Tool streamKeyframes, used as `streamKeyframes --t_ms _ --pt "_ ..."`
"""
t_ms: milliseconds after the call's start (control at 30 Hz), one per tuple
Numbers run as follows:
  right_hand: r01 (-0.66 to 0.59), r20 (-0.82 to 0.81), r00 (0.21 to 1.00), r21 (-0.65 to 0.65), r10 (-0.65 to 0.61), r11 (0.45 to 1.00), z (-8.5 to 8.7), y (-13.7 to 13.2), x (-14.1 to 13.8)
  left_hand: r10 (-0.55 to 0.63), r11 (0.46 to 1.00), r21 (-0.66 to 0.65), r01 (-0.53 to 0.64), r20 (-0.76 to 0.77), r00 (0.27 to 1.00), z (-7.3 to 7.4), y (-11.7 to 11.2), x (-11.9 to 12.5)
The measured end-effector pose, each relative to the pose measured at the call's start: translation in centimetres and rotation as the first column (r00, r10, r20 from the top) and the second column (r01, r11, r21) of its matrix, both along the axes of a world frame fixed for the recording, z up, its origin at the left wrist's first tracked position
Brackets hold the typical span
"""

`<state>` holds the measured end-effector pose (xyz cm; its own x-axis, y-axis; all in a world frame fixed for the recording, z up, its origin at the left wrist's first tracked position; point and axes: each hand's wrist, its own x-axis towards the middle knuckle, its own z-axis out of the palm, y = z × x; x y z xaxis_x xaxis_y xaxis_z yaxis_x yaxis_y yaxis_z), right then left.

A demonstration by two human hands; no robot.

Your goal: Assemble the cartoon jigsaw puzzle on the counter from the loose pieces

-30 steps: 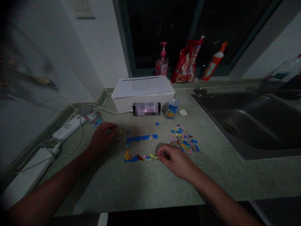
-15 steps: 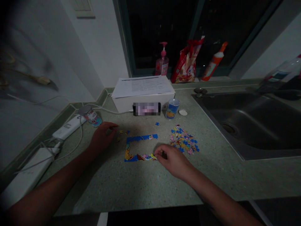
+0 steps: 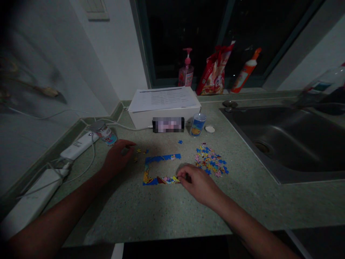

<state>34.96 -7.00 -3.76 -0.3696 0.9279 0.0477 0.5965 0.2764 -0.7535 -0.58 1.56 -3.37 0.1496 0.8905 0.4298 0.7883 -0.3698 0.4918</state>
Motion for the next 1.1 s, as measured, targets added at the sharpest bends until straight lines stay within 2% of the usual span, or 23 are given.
streamKeyframes --t_ms 367,567,1100 --pt "-0.09 0.073 0.994 0.057 0.086 0.994 0.72 -0.6 0.58 0.004 1.0 -0.018 -0.005 -0.004 1.0 0.22 -0.06 0.05" --pt "-0.1 0.122 0.988 0.068 0.091 0.993 0.92 -0.6 0.38 0.005 1.0 -0.018 -0.005 -0.001 1.0 0.36 -0.13 0.17" --pt "-0.105 0.105 0.99 0.067 0.097 0.992 0.66 -0.56 0.33 -0.002 1.0 -0.014 0.002 -0.002 1.0 0.04 -0.01 0.04"
